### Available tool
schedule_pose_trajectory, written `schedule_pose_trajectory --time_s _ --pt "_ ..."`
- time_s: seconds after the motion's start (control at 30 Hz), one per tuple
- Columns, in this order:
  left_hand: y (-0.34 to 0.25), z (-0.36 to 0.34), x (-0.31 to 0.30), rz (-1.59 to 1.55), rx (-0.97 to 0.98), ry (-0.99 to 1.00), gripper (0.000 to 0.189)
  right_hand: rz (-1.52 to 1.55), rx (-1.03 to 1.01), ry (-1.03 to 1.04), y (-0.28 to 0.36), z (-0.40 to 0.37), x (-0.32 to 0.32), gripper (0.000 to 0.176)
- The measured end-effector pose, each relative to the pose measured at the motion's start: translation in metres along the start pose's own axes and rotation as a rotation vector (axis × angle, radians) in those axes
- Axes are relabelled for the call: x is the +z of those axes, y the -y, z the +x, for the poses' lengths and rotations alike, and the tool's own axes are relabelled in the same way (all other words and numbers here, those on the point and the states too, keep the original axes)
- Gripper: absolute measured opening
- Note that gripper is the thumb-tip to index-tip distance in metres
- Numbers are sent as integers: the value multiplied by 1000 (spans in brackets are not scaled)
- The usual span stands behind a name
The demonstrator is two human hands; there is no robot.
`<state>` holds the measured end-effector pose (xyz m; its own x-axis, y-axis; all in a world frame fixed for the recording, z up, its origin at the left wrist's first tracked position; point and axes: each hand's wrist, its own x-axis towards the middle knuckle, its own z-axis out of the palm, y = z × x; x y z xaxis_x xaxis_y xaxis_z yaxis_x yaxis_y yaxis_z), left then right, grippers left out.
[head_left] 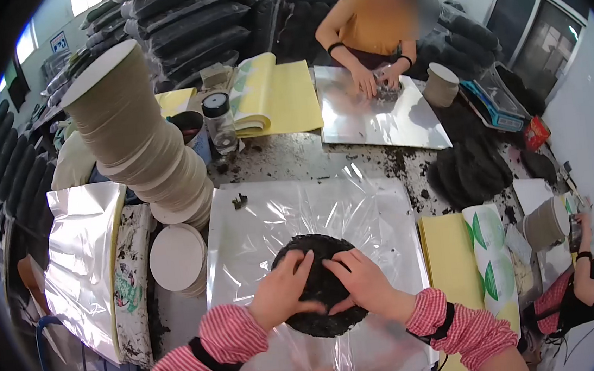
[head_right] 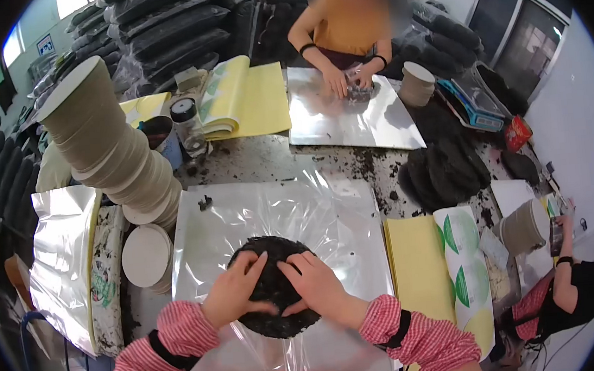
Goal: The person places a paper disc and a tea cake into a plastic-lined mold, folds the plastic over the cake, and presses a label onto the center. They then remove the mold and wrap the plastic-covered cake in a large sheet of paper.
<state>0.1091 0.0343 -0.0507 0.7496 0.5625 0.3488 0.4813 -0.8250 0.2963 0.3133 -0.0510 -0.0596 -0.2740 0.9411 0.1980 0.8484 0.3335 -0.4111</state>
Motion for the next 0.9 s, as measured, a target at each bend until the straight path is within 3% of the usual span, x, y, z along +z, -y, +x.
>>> schedule_pose_trajectory --time_s 0.07,0.1,0.13,0.17,0.2,0.23,0.3,0.4,0.43,0.47,0.53,0.57,0.6,0.63,0.67,0.73,0.83,0.87,0.9 --pt "0 2 0 -123 -61 462 111 -3 27 36 6 4 0 101" --pt "-4 7 3 -41 -50 496 130 -74 43 56 8 8 0 105" --pt "-4 7 8 -39 -48 503 130 -145 61 75 11 11 3 108" --pt "-4 6 16 39 -16 486 128 -229 61 55 9 12 11 84" --pt "-4 6 25 115 18 469 125 -222 74 51 9 14 20 84" --pt "-4 9 32 113 26 478 125 -317 111 41 10 16 30 68" --pt "-3 13 38 135 -39 615 118 -464 151 2 12 20 52 39" --pt "-6 12 34 132 -45 588 113 -449 116 -53 8 17 56 40" --pt "2 7 32 21 -45 530 90 -481 99 -73 5 15 57 26" --pt "7 -1 25 35 -32 519 90 -491 101 -93 2 12 49 26" --pt "9 -16 5 -70 287 293 55 -18 -103 -95 2 1 28 19" --pt "3 -21 -4 -69 289 295 55 60 -87 -47 5 1 19 21" --pt "-6 -27 -14 -106 322 328 42 65 -83 -42 7 -1 14 21" --pt "-14 -33 -17 -147 354 363 32 -34 -123 137 8 -5 10 24" --pt "-17 -38 -9 -154 350 365 32 -136 -167 314 8 -8 9 28" --pt "-21 -36 11 24 130 509 31 -197 -161 265 7 -9 16 39" --pt "-22 -29 17 76 89 624 33 -260 -27 450 12 -2 12 36" --pt "-15 -25 12 88 82 612 33 -267 -40 442 10 -5 15 36" --pt "-5 -20 3 -180 59 598 32 -144 -52 246 8 -9 20 34"
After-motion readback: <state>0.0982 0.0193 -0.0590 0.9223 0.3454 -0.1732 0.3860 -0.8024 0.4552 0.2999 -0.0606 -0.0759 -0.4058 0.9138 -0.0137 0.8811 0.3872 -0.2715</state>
